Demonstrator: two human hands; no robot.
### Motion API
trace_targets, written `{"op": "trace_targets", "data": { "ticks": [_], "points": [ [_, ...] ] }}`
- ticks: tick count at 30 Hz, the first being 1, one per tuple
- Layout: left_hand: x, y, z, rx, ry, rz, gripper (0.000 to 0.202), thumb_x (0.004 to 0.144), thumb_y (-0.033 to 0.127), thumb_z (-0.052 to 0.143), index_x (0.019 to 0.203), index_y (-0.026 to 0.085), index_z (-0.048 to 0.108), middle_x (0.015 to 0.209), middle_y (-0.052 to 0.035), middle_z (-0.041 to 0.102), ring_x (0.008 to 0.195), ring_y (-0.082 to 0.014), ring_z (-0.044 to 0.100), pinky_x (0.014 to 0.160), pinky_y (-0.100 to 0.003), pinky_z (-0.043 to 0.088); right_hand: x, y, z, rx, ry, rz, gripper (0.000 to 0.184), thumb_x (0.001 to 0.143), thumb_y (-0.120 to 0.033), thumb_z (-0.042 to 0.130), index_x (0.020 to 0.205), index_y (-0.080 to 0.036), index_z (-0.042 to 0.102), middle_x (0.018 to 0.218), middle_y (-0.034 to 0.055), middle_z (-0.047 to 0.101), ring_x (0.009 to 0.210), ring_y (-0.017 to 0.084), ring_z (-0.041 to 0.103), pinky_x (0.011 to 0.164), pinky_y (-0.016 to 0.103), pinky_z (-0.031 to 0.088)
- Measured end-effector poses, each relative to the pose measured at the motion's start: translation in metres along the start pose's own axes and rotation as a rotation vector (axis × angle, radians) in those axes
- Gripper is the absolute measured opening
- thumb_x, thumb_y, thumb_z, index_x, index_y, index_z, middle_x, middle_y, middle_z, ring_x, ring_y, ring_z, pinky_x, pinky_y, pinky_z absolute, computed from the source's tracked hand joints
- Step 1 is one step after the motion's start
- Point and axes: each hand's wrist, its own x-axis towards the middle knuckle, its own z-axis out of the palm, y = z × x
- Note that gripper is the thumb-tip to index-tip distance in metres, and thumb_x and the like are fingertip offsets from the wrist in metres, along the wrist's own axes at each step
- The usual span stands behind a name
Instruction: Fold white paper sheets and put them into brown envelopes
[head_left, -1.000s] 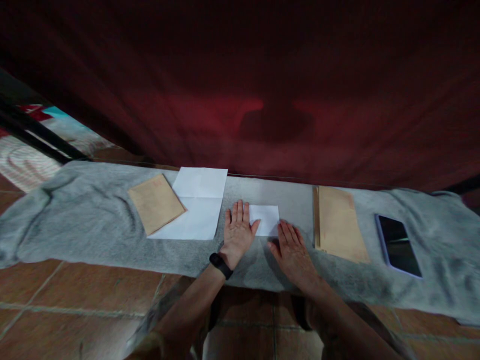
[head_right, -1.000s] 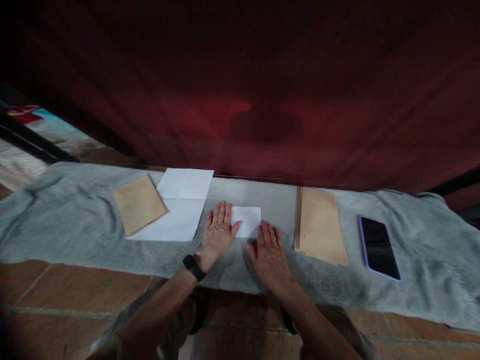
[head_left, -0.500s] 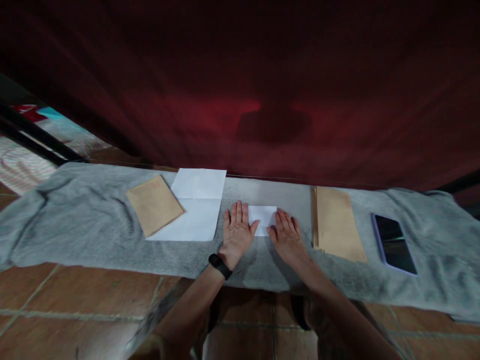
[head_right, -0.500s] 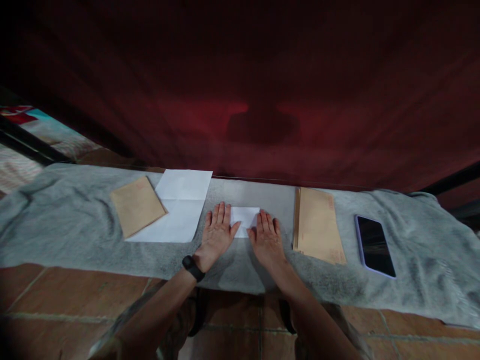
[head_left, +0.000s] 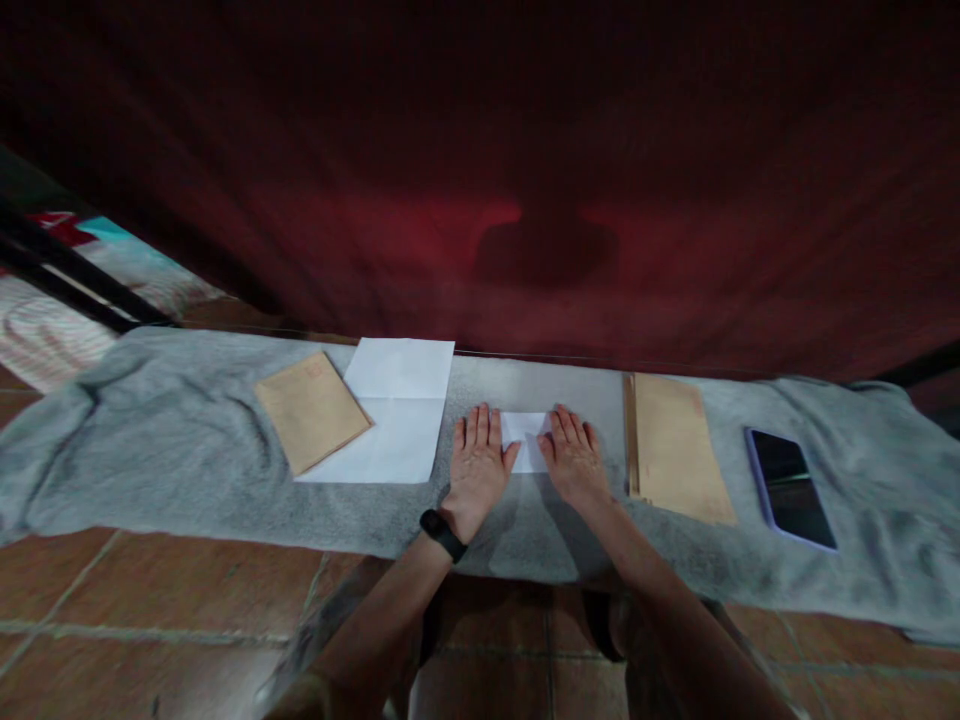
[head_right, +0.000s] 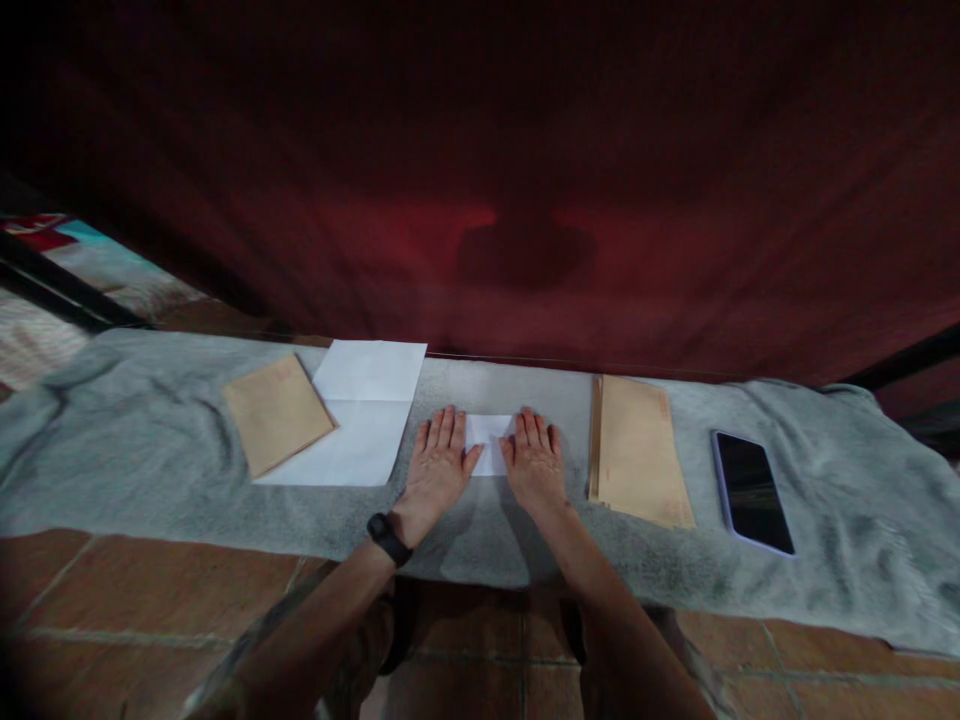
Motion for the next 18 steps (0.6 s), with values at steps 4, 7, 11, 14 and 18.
{"op": "trace_targets", "data": {
  "ticks": [4,7,11,14,18],
  "points": [
    [-0.002,0.01,-0.005,-0.097,0.03,0.139,0.056,0.103,0.039,0.031,0.149,0.008,0.039,0.159,-0.0156,0.036,0.15,-0.0265,0.027,0.124,-0.048,0.023,0.001,-0.002,-0.004,0.02,0.0,0.013,0.054,0.105,-0.035,0.025,0.149,-0.01,0.043,0.159,0.0111,0.036,0.145,0.029,0.034,0.119,0.048,0.021],
    [-0.002,0.024,-0.005,-0.172,0.015,0.245,0.051,0.103,0.032,0.031,0.146,0.009,0.044,0.156,-0.014,0.041,0.148,-0.0242,0.032,0.124,-0.046,0.025,0.002,-0.001,-0.007,0.033,0.012,0.023,0.051,0.104,-0.031,0.026,0.147,-0.012,0.046,0.158,0.0098,0.04,0.143,0.027,0.037,0.118,0.046,0.023],
    [0.001,0.041,-0.001,-0.205,-0.009,0.284,0.048,0.101,0.025,0.034,0.145,0.009,0.046,0.157,-0.0135,0.041,0.147,-0.0242,0.034,0.123,-0.046,0.026,0.003,0.003,-0.01,0.042,0.026,0.02,0.048,0.102,-0.026,0.03,0.143,-0.014,0.052,0.156,0.0098,0.043,0.14,0.026,0.042,0.117,0.043,0.028],
    [0.004,0.047,0.003,-0.193,-0.013,0.281,0.05,0.099,0.022,0.036,0.147,0.009,0.042,0.158,-0.0134,0.039,0.148,-0.0251,0.032,0.123,-0.047,0.026,0.004,0.006,-0.011,0.045,0.027,0.01,0.047,0.102,-0.024,0.031,0.142,-0.015,0.053,0.154,0.0104,0.045,0.139,0.026,0.043,0.116,0.042,0.03],
    [0.005,0.047,0.007,-0.182,0.001,0.271,0.053,0.098,0.021,0.036,0.15,0.011,0.039,0.158,-0.0109,0.039,0.149,-0.0243,0.03,0.123,-0.048,0.025,0.004,0.009,-0.01,0.049,0.033,-0.003,0.048,0.1,-0.022,0.032,0.143,-0.015,0.053,0.154,0.011,0.046,0.137,0.026,0.045,0.116,0.043,0.031]
  ]
}}
